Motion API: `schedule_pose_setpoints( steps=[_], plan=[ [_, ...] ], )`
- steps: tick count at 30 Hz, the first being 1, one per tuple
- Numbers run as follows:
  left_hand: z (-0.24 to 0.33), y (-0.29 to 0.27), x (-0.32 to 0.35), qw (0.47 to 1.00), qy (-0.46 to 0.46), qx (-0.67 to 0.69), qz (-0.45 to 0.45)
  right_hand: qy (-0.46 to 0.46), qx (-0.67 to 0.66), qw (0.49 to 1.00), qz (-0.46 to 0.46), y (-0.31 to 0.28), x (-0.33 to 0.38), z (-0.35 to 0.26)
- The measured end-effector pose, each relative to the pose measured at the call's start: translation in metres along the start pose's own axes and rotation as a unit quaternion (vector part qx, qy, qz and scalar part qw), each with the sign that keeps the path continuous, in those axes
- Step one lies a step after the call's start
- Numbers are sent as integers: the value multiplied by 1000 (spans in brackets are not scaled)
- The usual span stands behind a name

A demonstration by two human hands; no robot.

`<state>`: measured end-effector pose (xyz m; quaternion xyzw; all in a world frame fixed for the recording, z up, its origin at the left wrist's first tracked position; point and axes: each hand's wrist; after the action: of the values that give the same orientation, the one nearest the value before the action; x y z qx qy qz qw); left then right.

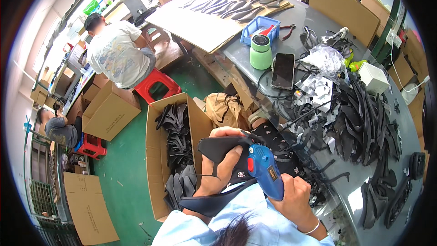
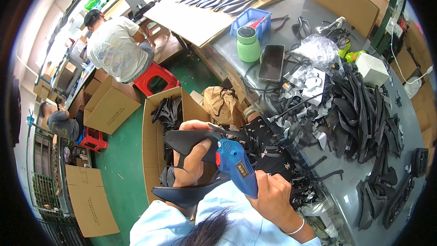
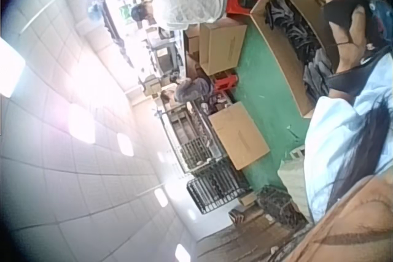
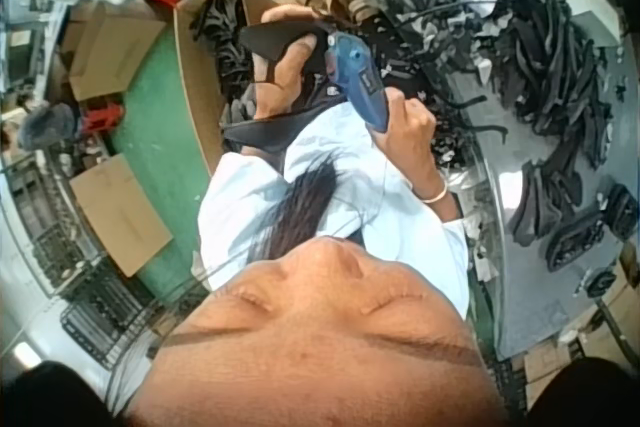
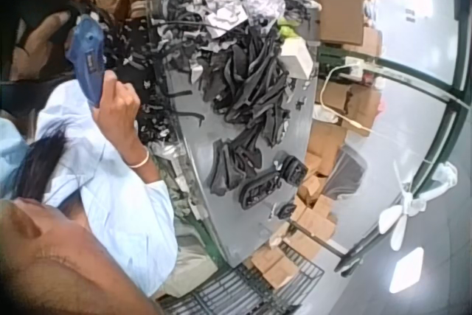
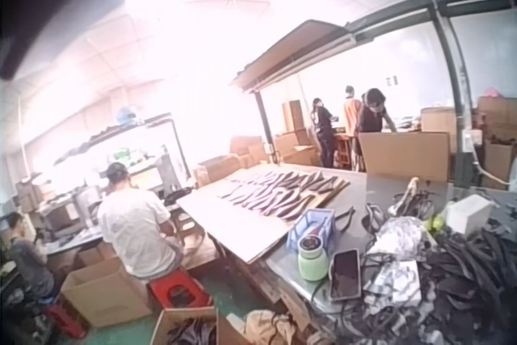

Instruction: The person uses a hot glue gun to apply adhesive to the edges of black plastic parts and presses them together. They repeatedly pick parts from a pile on the table, apply glue, join them, and place the finished pieces into a cardboard box.

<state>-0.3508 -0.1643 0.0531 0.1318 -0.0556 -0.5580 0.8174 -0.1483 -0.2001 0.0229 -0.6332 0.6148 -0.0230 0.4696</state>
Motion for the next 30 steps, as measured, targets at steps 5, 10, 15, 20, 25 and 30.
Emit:
schedule_pose_setpoints(
  steps=[5,10,15,20,25,30],
  plan=[
    [5,-10,-13,987,-16,-102,-123,-8,-20,1000,-6,-1,1,1],
    [-8,-17,-12,981,-55,-65,-172,-21,-68,997,-12,-2,-2,0],
    [-1,-24,-27,900,127,-270,-317,-35,-68,997,-11,-4,-4,1],
    [-4,-14,-22,856,-137,-301,-398,25,-52,997,54,-9,-14,8],
    [-42,-3,-2,831,-229,-109,-495,226,-237,945,-10,-4,-37,19],
    [-83,-14,26,822,-429,139,-348,309,-245,911,121,-13,-37,41]
  ],
)
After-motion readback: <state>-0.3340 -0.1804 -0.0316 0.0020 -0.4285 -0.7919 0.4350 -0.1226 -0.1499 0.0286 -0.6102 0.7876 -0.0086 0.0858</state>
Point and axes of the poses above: each hand's wrist, its own x-axis away from the middle knuckle, its own y-axis out of the palm, z = x × y, and after that the axes turned 14 degrees about z, right-handed
